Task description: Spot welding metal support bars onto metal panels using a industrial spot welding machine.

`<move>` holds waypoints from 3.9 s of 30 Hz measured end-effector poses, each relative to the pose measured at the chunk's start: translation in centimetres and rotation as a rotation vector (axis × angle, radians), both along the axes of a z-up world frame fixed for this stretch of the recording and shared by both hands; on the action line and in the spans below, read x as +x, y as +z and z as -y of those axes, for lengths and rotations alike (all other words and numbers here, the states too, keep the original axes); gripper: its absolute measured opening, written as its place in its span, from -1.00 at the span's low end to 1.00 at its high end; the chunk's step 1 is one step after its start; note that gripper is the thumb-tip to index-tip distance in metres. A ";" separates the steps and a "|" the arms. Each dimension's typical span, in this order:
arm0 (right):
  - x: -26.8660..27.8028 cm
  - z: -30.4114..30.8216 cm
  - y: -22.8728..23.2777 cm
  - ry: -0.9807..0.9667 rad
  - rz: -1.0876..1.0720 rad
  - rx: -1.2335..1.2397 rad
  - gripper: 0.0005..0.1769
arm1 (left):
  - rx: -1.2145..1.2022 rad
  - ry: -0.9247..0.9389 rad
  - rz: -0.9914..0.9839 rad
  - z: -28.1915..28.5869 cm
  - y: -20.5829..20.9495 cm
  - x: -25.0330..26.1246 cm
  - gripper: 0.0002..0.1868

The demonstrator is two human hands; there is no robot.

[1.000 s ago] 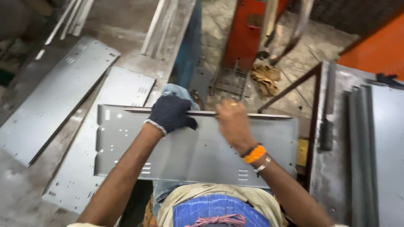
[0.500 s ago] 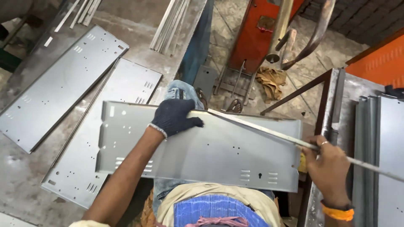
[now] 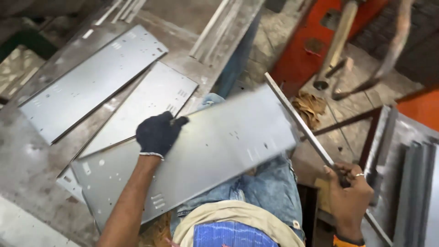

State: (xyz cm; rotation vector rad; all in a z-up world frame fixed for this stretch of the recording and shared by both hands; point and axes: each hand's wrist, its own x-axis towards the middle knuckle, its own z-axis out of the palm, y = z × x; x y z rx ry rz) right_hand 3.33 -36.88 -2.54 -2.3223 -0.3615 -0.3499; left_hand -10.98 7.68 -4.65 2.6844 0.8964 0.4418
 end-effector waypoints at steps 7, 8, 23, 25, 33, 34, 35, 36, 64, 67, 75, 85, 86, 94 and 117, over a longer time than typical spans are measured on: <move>1.5 -5.7 -0.4 0.124 -0.116 0.107 -0.78 | -0.129 0.484 -0.252 -9.6 -2.1 -7.9 -0.36; 1.7 -6.5 -0.3 0.173 -0.090 0.107 -0.77 | -0.143 0.534 -0.241 -10.9 -2.1 -8.9 -0.37; 1.6 -8.4 -2.3 0.185 -0.176 0.057 -0.68 | -1.099 -0.332 0.472 1.1 -9.6 8.5 -0.64; 1.2 -7.4 -1.5 0.162 -0.198 0.033 -0.66 | -1.331 -0.388 0.509 8.9 -7.1 11.8 -0.67; 0.6 4.9 -3.7 -0.159 -0.470 -0.273 -0.66 | -1.803 -0.679 0.143 29.9 -3.6 16.3 -0.69; 0.5 8.2 -6.1 -0.226 -0.352 -0.207 -0.79 | -1.811 -0.720 0.060 31.4 -3.0 16.1 -0.70; 0.5 11.3 -8.5 -0.284 -0.231 -0.142 -0.84 | -1.810 -0.754 -0.016 32.5 -2.5 15.8 -0.69; 0.9 13.7 -7.5 -0.312 -0.229 -0.138 -0.84 | -1.811 -0.777 -0.039 33.3 -2.7 15.5 -0.69; 11.7 37.5 -7.7 -0.840 -0.399 -0.537 -0.86 | -1.748 -0.877 -0.382 45.7 -1.5 21.8 -0.75; 11.7 39.4 -3.7 -0.859 -0.174 -0.676 -0.80 | -1.750 -0.909 -0.399 45.4 -1.6 21.7 -0.75; 6.2 31.4 12.8 -0.772 0.069 -0.731 -0.54 | -1.646 -0.956 -0.149 44.0 -1.1 21.1 -0.70; 5.0 27.6 8.4 -0.590 0.551 0.126 -0.61 | -1.290 -0.928 0.262 38.4 17.2 19.6 -0.68; 5.2 26.7 8.1 -0.563 0.630 0.215 -0.58 | -1.136 -0.923 0.267 36.5 19.6 18.4 -0.72; 3.1 17.9 6.4 -0.435 0.397 1.133 -0.68 | -0.188 -0.926 0.612 28.3 19.9 9.1 -0.85; 6.3 23.6 10.1 -0.474 -0.091 0.524 -0.33 | 0.502 -1.002 0.669 22.2 8.1 17.7 -0.64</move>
